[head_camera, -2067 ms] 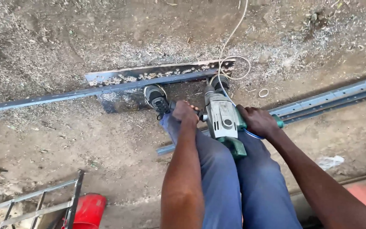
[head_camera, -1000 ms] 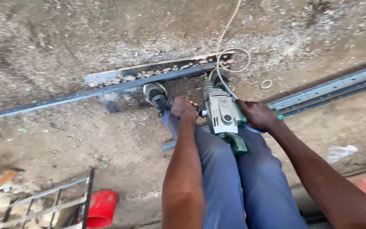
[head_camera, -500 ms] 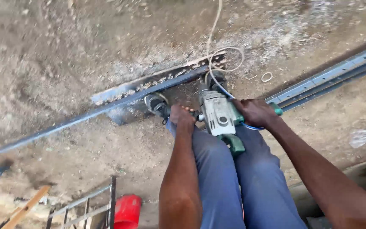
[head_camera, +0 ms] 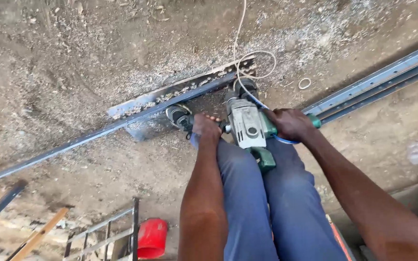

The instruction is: Drilling holes into a long metal beam using a heavy-duty electric rotary hammer drill.

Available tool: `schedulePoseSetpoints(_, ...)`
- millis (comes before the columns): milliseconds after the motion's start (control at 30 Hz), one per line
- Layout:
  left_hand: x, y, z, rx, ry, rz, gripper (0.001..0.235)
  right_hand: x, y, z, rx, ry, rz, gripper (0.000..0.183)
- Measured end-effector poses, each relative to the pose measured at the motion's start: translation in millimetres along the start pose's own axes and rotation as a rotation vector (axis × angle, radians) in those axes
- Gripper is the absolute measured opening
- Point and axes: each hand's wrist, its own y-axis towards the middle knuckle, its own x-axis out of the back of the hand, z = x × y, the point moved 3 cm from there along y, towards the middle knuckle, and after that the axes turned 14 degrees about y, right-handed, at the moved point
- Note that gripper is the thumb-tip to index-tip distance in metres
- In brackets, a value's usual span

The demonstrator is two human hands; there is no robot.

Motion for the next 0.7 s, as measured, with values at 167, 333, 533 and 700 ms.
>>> schedulePoseSetpoints(167,-26.9,70.1,-32.3,0.037,0.088,-0.125,0.039,-0.6,6.8,-9.5,0.007,-0.024,0.011,0.075)
schedulePoseSetpoints(333,-32.7,83.7,-34.9,0.003,0.238,-0.354,0.048,-1.6,7.9,-13.2,0.022,-0.052,0.000,0.072)
schedulePoseSetpoints(533,-50.1,134.9,-28.9,0.062,-0.008,-0.317,0.034,-6.4,6.4,-10.7,0.049,-0.022,-0.025,0.077)
schedulePoseSetpoints(700,-49.6,94.9,-11.4,0.160,-0.929,-0.386,0.022,-4.5,3.2,1.1,0.063,-0.035,-0.025,0.075)
